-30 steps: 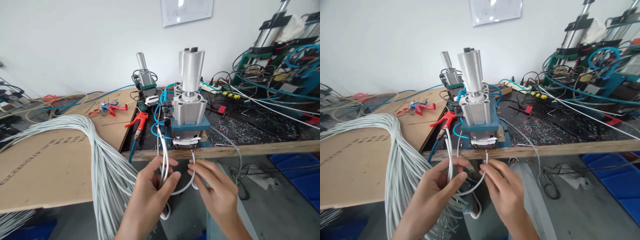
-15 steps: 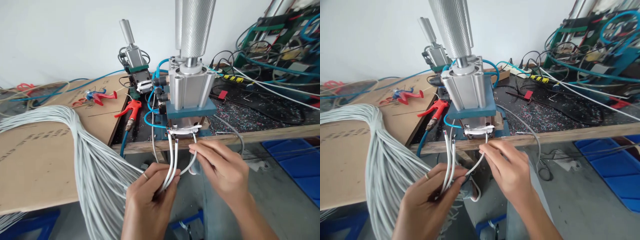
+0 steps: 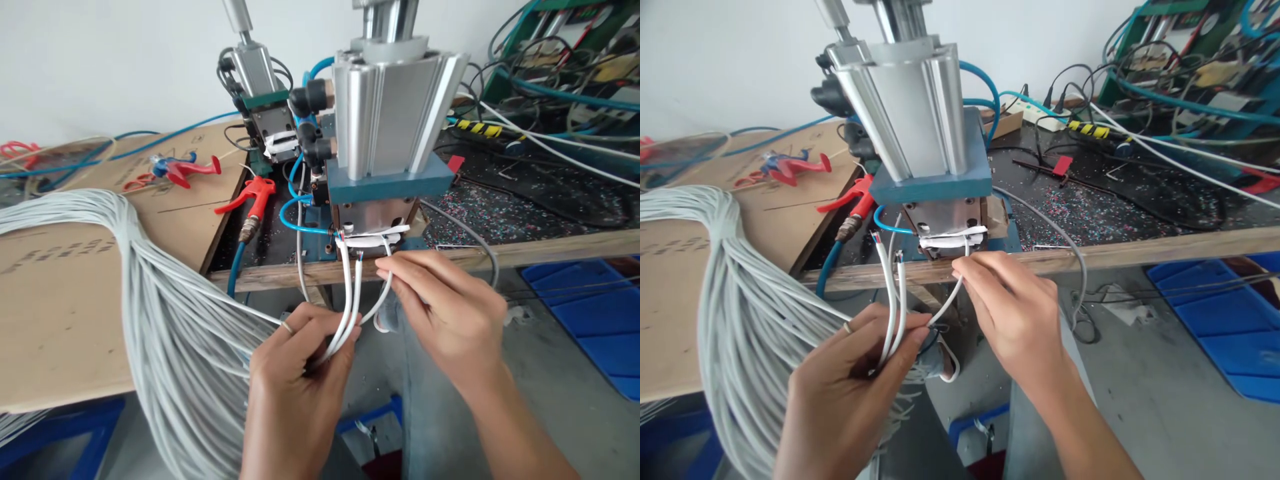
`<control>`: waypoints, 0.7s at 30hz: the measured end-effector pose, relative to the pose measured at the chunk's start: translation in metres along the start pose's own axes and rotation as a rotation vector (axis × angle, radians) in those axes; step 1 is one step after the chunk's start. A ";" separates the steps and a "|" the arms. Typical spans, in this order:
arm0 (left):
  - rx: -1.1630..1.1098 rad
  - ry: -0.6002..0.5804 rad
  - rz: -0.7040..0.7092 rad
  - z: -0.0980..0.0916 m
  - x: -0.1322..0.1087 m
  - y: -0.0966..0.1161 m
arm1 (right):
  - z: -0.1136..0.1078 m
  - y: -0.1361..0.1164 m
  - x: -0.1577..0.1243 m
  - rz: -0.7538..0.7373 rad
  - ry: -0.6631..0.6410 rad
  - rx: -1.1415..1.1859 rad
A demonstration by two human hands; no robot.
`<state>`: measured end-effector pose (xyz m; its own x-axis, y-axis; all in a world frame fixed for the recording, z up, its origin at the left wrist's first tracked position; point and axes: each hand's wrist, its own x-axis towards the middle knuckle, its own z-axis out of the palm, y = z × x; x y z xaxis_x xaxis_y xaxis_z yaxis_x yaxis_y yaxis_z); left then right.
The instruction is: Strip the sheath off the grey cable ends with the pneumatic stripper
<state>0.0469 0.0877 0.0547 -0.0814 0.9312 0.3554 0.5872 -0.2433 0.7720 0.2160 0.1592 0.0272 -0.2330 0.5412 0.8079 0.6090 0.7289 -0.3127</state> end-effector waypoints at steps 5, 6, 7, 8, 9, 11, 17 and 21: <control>-0.047 0.060 -0.015 0.006 -0.001 -0.003 | 0.000 0.000 0.003 0.003 0.012 -0.044; -0.050 0.062 -0.015 0.007 -0.001 -0.003 | 0.000 0.001 0.003 0.006 0.013 -0.051; -0.052 0.063 -0.016 0.008 0.000 -0.004 | 0.000 0.001 0.004 0.007 0.010 -0.057; -0.054 0.062 -0.016 0.008 0.000 -0.004 | 0.000 0.001 0.005 0.008 0.009 -0.064; -0.053 0.059 -0.016 0.009 0.000 -0.004 | 0.000 0.002 0.006 0.007 0.006 -0.074; -0.049 0.056 -0.020 0.009 0.001 -0.005 | 0.001 0.002 0.006 0.007 -0.002 -0.078; -0.020 0.025 -0.017 0.006 0.003 -0.002 | 0.002 0.004 0.006 0.017 -0.017 -0.045; -0.032 -0.004 -0.030 0.004 0.004 -0.001 | 0.001 0.003 0.006 0.020 -0.039 0.001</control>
<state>0.0488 0.0929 0.0530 -0.0951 0.9394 0.3293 0.5581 -0.2236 0.7991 0.2163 0.1653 0.0308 -0.2499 0.5713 0.7818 0.6128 0.7185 -0.3292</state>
